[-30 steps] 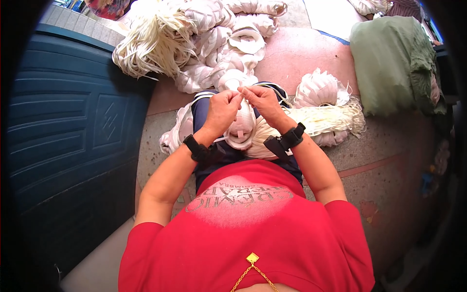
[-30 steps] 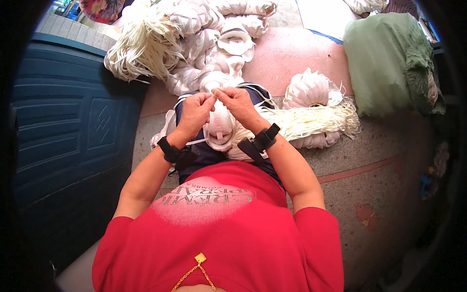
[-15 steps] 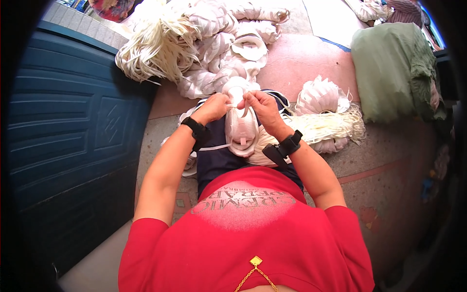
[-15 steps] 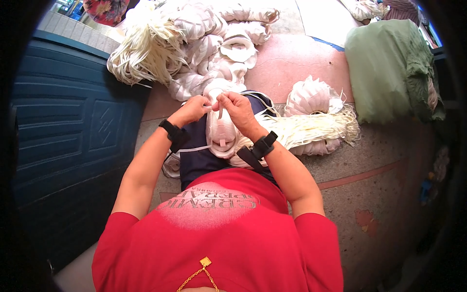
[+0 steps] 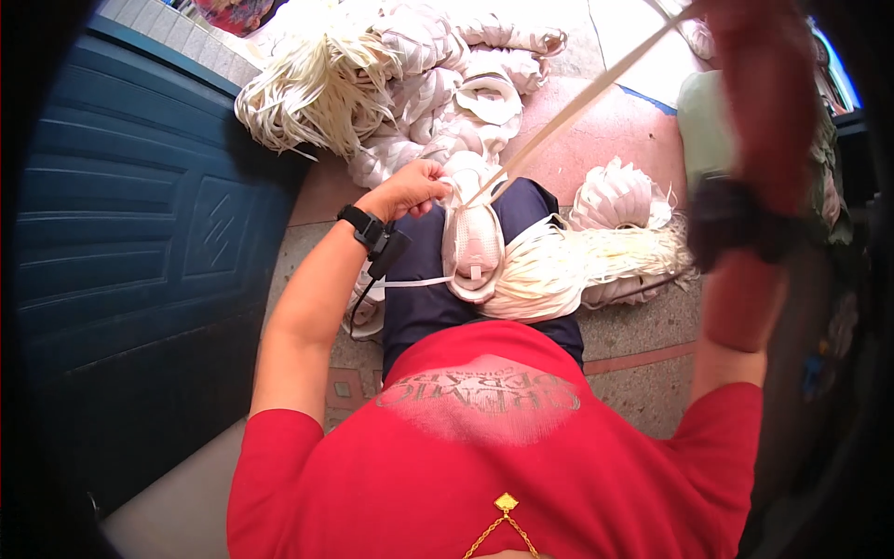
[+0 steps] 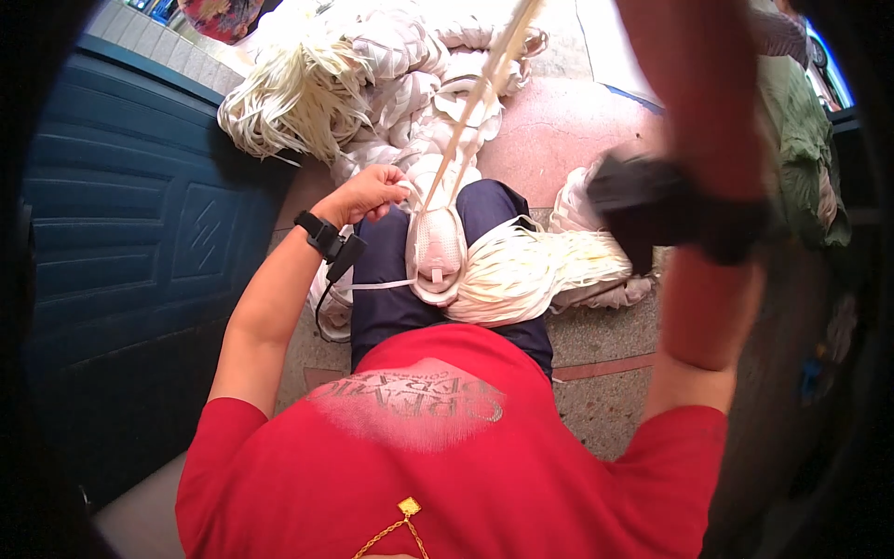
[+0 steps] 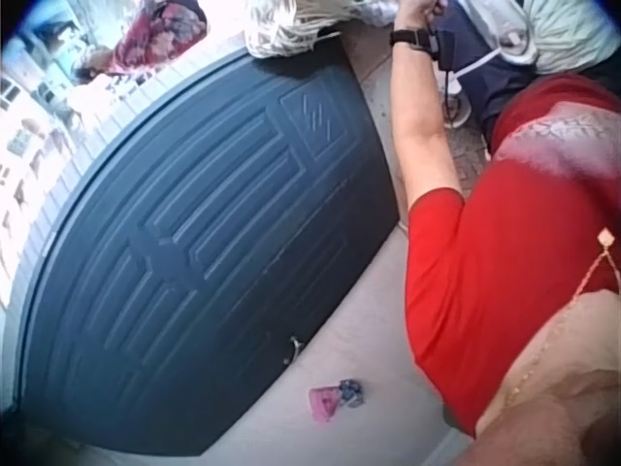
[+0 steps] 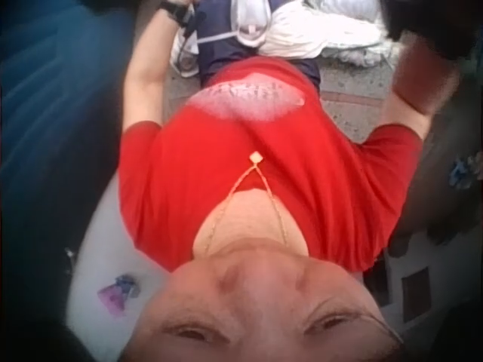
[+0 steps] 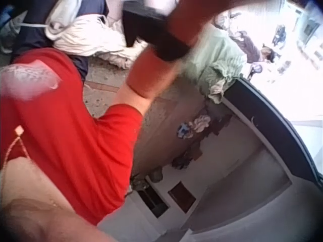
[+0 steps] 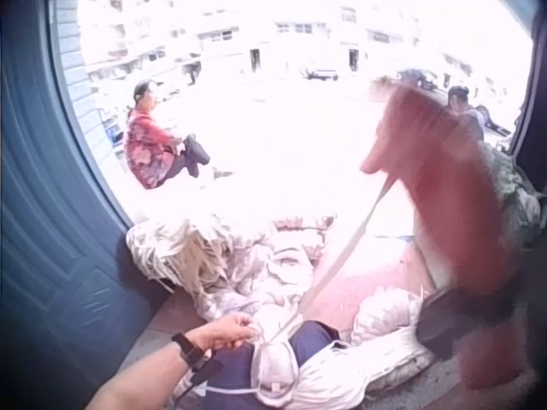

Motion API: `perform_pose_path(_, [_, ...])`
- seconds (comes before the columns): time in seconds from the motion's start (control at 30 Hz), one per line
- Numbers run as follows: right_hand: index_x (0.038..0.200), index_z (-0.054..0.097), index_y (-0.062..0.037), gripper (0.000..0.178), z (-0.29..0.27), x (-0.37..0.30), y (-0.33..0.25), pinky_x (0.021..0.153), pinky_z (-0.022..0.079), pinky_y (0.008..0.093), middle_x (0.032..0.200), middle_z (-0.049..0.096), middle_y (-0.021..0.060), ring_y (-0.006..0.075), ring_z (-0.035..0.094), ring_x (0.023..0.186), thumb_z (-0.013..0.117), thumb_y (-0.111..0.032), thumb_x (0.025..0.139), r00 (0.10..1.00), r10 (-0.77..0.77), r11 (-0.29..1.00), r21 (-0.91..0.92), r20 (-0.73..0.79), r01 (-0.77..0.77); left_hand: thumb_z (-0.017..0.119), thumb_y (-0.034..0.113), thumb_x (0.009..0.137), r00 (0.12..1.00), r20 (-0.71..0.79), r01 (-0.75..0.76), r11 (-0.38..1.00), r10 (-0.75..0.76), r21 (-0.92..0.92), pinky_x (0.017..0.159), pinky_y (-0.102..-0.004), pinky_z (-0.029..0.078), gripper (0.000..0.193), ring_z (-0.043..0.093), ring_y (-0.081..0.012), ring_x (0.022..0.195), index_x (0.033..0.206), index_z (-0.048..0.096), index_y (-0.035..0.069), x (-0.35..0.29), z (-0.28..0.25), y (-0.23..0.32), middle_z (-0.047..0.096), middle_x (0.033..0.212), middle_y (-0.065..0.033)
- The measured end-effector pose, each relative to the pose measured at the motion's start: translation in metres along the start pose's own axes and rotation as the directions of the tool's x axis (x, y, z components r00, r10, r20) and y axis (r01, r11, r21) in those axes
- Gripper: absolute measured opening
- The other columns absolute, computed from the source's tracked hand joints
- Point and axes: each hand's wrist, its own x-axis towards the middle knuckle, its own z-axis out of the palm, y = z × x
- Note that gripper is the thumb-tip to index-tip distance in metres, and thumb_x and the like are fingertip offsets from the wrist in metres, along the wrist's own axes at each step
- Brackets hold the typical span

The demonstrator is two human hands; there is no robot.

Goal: Threading and lacing white shoe components by hand in a workshop.

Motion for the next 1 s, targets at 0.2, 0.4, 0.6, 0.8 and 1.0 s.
perform_pose_path(0.2, [0.095,0.059,0.0004,0.017,-0.025,0.001,0.004,0.069,0.043,0.0241,0.077,0.060,0.0054,0.0128,0.055,0.075,0.047,-0.009,0.085,1.000,0.005,0.999,-0.037,0.004,-0.005,0.062,0.014,0.072,0.982,-0.181,-0.036,0.989,0.062,0.144,0.028,-0.0213,0.030,0.019,0.045,-0.0084,0.036,0.084,0.052,0.003,0.014,0.027,-0.026,0.052,0.061,-0.0026])
perform_pose_path(0.4, [0.095,0.059,0.0004,0.017,-0.051,-0.009,0.006,0.070,0.043,0.0243,0.077,0.060,0.0054,0.0128,0.055,0.075,0.048,-0.008,0.085,0.999,0.037,0.997,-0.072,0.009,-0.036,0.063,0.016,0.074,0.991,0.129,0.000,0.980,-0.026,0.201,0.036,-0.0193,0.037,0.025,0.051,-0.0075,0.047,0.092,0.056,0.001,0.007,0.008,-0.019,0.056,0.070,-0.0023])
perform_pose_path(0.6, [0.095,0.059,0.0004,0.017,-0.073,-0.008,0.010,0.070,0.043,0.0245,0.077,0.060,0.0054,0.0129,0.055,0.075,0.048,-0.008,0.085,0.999,0.050,0.993,-0.105,-0.006,-0.050,0.057,0.003,0.072,0.991,0.077,-0.130,0.911,0.108,0.393,0.040,-0.0250,0.043,0.015,0.053,-0.0108,0.050,0.086,0.060,0.000,0.012,0.008,-0.024,0.057,0.066,-0.0048])
perform_pose_path(0.8, [0.094,0.059,0.0004,0.017,-0.085,-0.008,0.015,0.071,0.043,0.0247,0.078,0.060,0.0054,0.0129,0.055,0.076,0.048,-0.008,0.085,0.998,0.053,0.990,-0.128,-0.024,-0.056,0.048,-0.003,0.071,0.962,0.029,-0.227,0.735,0.272,0.638,0.047,-0.0319,0.046,0.014,0.058,-0.0224,0.054,0.079,0.060,0.000,0.017,0.012,-0.031,0.058,0.065,-0.0146])
perform_pose_path(1.0, [0.094,0.059,0.0004,0.016,-0.095,-0.002,0.016,0.072,0.043,0.0249,0.078,0.060,0.0054,0.0130,0.055,0.076,0.048,-0.008,0.085,0.998,0.052,0.988,-0.145,-0.041,-0.058,0.044,0.003,0.073,0.751,-0.184,-0.252,0.534,0.634,0.807,0.055,-0.0401,0.047,0.018,0.060,-0.0315,0.061,0.087,0.054,-0.001,0.025,0.020,-0.051,0.057,0.071,-0.0222])
